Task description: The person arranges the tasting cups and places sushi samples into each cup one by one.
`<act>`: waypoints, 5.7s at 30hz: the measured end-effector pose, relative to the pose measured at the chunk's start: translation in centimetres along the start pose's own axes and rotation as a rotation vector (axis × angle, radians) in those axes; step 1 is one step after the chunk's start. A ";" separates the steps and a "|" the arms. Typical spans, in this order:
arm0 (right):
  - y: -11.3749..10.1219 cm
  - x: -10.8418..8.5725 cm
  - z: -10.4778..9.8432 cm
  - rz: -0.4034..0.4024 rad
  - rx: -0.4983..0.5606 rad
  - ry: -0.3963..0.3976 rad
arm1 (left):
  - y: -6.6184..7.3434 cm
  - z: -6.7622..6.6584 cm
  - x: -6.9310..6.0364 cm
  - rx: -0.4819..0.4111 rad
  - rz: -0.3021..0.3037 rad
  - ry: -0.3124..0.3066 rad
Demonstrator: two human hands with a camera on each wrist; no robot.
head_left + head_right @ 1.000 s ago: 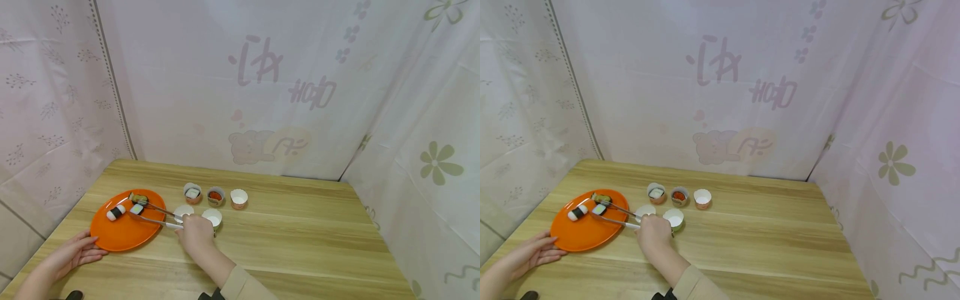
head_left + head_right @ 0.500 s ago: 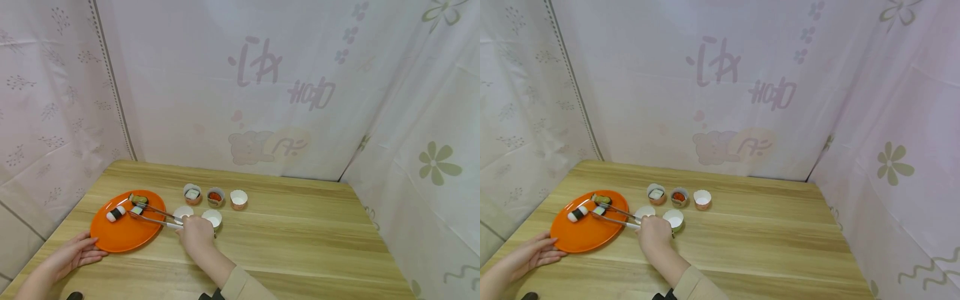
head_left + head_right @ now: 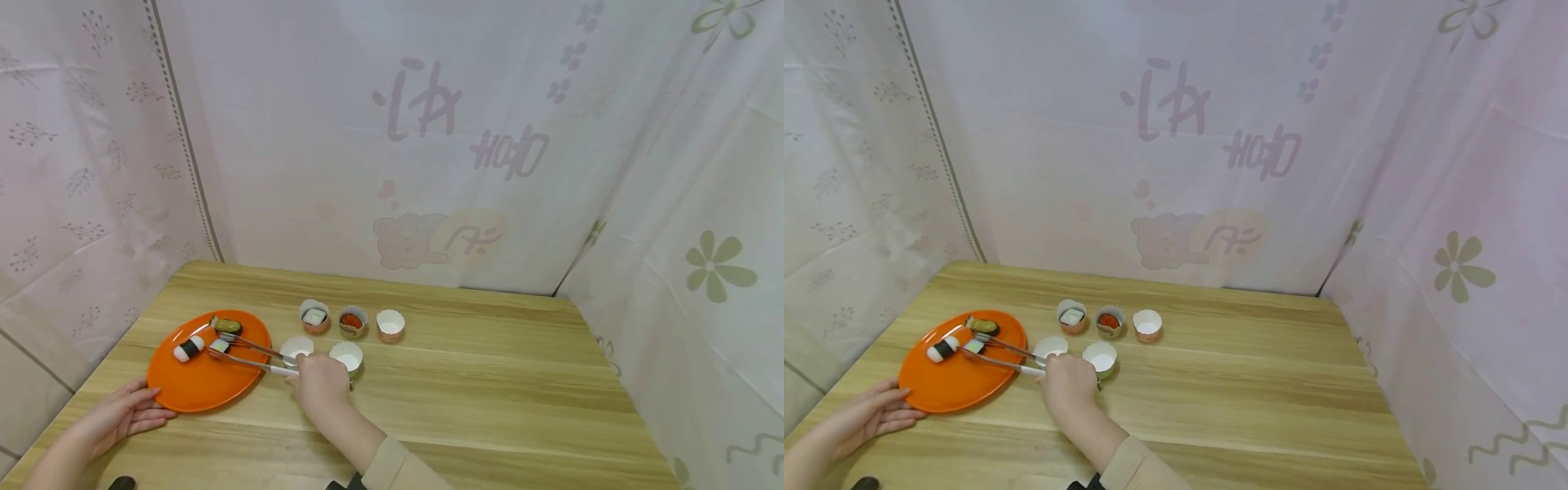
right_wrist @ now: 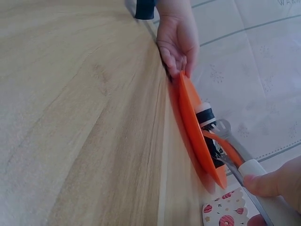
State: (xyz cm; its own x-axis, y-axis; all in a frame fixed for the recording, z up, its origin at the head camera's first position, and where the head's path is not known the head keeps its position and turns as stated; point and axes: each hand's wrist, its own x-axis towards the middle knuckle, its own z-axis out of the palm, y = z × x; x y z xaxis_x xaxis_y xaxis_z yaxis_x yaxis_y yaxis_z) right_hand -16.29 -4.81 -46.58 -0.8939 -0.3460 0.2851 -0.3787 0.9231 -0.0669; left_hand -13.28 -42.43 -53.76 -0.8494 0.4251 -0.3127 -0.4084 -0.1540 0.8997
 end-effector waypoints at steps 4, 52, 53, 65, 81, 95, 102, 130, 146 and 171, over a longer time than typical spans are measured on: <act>0.1 -0.1 -0.2 -0.009 0.011 0.021 | 0.1 0.1 0.0 -0.002 -0.005 0.000; 4.6 -2.1 -3.1 -0.033 0.083 0.067 | 0.1 0.1 0.1 -0.023 -0.010 0.027; 4.7 -2.1 -3.2 -0.031 0.085 0.068 | 0.1 0.2 0.1 -0.018 -0.012 0.031; 6.1 -2.8 -3.4 -0.049 0.139 0.134 | 0.0 0.1 0.0 -0.035 -0.015 0.032; 7.9 -3.4 -4.2 -0.009 0.179 0.139 | 0.0 0.1 0.0 -0.041 -0.005 0.018; 9.6 -3.9 -4.1 -0.022 0.168 0.202 | 0.0 0.0 0.1 -0.007 0.003 0.017; 10.3 -4.2 -4.1 -0.002 0.206 0.219 | 0.0 0.0 0.1 -0.010 -0.007 0.020; 13.0 -5.6 -4.1 0.065 0.192 0.252 | 0.0 0.3 0.1 -0.008 -0.021 0.038; 14.3 -6.6 -4.2 0.168 0.206 0.251 | 0.0 0.4 0.0 -0.002 -0.009 0.052; 17.2 -7.6 -5.4 0.329 0.248 0.199 | -0.1 0.2 0.1 -0.010 0.012 0.040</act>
State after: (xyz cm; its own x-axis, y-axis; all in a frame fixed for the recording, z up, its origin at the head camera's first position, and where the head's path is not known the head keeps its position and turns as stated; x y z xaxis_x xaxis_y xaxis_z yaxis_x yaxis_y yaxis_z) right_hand -14.70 14.62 -44.78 -0.9217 0.0202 0.3874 -0.1502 0.9021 -0.4045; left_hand -13.26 -42.22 -53.82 -0.8667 0.3877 -0.3140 -0.4014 -0.1682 0.9003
